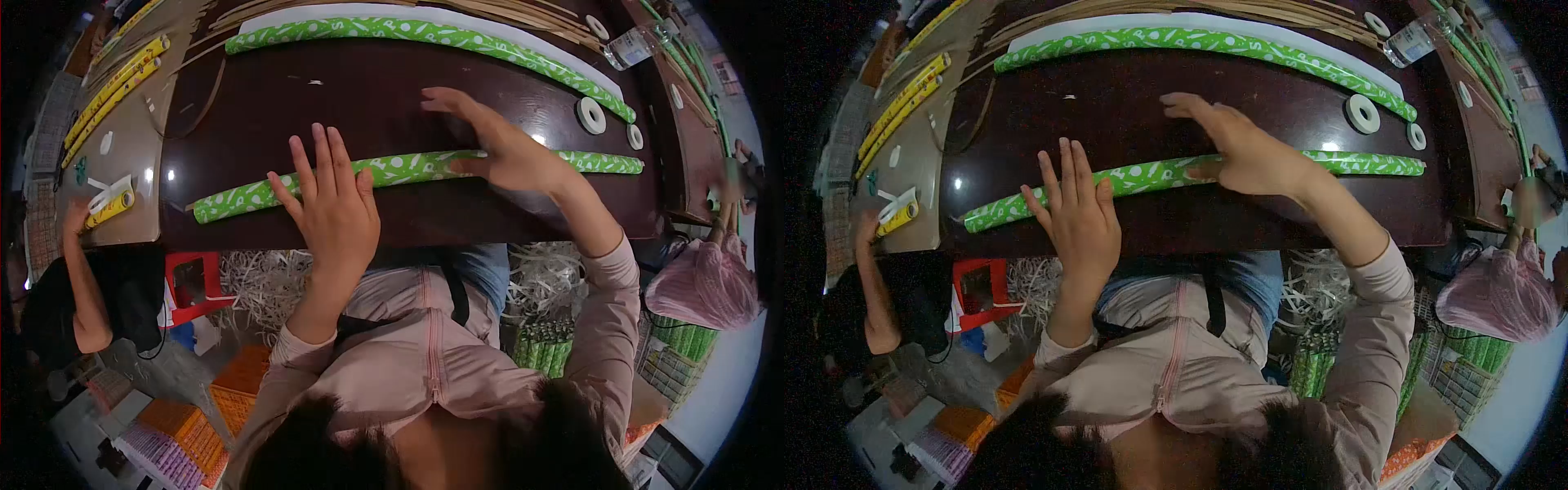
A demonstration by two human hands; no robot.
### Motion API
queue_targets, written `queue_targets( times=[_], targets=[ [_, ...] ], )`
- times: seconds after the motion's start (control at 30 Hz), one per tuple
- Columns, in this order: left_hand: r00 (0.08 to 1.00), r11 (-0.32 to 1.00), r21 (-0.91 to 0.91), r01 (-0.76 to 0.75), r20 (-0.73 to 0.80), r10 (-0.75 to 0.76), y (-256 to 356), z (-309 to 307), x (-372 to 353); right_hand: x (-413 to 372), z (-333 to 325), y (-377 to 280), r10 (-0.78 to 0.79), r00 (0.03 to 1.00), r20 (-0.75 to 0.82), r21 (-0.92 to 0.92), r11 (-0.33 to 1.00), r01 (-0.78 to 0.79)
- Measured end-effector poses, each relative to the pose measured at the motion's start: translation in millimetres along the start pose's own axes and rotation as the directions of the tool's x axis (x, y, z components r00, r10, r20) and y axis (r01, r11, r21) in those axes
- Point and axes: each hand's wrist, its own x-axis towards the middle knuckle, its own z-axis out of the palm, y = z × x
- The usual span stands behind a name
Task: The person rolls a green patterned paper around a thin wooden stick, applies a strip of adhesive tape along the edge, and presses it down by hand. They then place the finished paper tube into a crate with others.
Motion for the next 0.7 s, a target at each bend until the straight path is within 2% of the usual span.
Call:
queue_targets(
  times=[0.07, 0.1, 0.17, 0.2, 0.23, 0.3, 0.33, 0.43, 0.5, 0.57, 0.6, 0.63, 0.7],
  targets=[
    [1.000, 1.000, 0.017, -0.013, -0.011, 0.013, 0, -1, 1, -17, -14, 8, 0.005, 0.996, -0.094, -0.092, 0.996, -0.014],
    [1.000, 0.999, 0.042, -0.015, 0.009, 0.015, -7, -7, 0, -22, -12, 14, 0.001, 0.994, -0.108, -0.068, 0.998, -0.008],
    [1.000, 1.000, 0.021, -0.017, 0.019, 0.016, -5, -6, 1, -41, -25, 23, 0.082, 0.983, -0.162, -0.065, 0.993, -0.094],
    [1.000, 1.000, 0.016, -0.014, 0.027, 0.014, -4, -5, 1, -51, -30, 26, 0.057, 0.983, -0.177, -0.162, 0.983, -0.086],
    [1.000, 1.000, 0.023, -0.014, 0.012, 0.014, -5, -4, 2, -59, -33, 30, 0.062, 0.982, -0.180, -0.166, 0.982, -0.092],
    [1.000, 0.999, 0.030, -0.014, 0.018, 0.013, -6, -6, 3, -77, -41, 38, 0.167, 0.962, -0.215, -0.200, 0.957, -0.211],
    [1.000, 0.999, 0.038, -0.014, 0.019, 0.013, -6, -5, 4, -88, -46, 48, 0.190, 0.951, -0.242, -0.088, 0.972, -0.217],
    [0.999, 0.998, 0.060, -0.035, -0.002, 0.035, -8, -1, 3, -126, -65, 68, 0.282, 0.881, -0.379, -0.034, 0.947, -0.318],
    [0.999, 0.995, 0.085, -0.045, -0.010, 0.046, -9, -2, 3, -153, -78, 85, 0.255, 0.844, -0.472, -0.190, 0.905, -0.380],
    [0.999, 0.993, 0.107, -0.048, -0.006, 0.049, -9, -2, 3, -187, -94, 123, 0.213, 0.838, -0.502, -0.270, 0.882, -0.386],
    [0.998, 0.993, 0.096, -0.062, -0.008, 0.063, -9, -2, 2, -191, -97, 120, 0.196, 0.839, -0.507, -0.320, 0.861, -0.395],
    [0.999, 0.994, 0.101, -0.051, -0.013, 0.053, -9, -2, 2, -199, -94, 116, 0.264, 0.782, -0.564, -0.310, 0.810, -0.497],
    [0.999, 0.994, 0.107, -0.037, -0.014, 0.038, -9, 1, 2, -194, -81, 98, 0.223, 0.717, -0.660, -0.015, 0.951, -0.309]
  ],
)
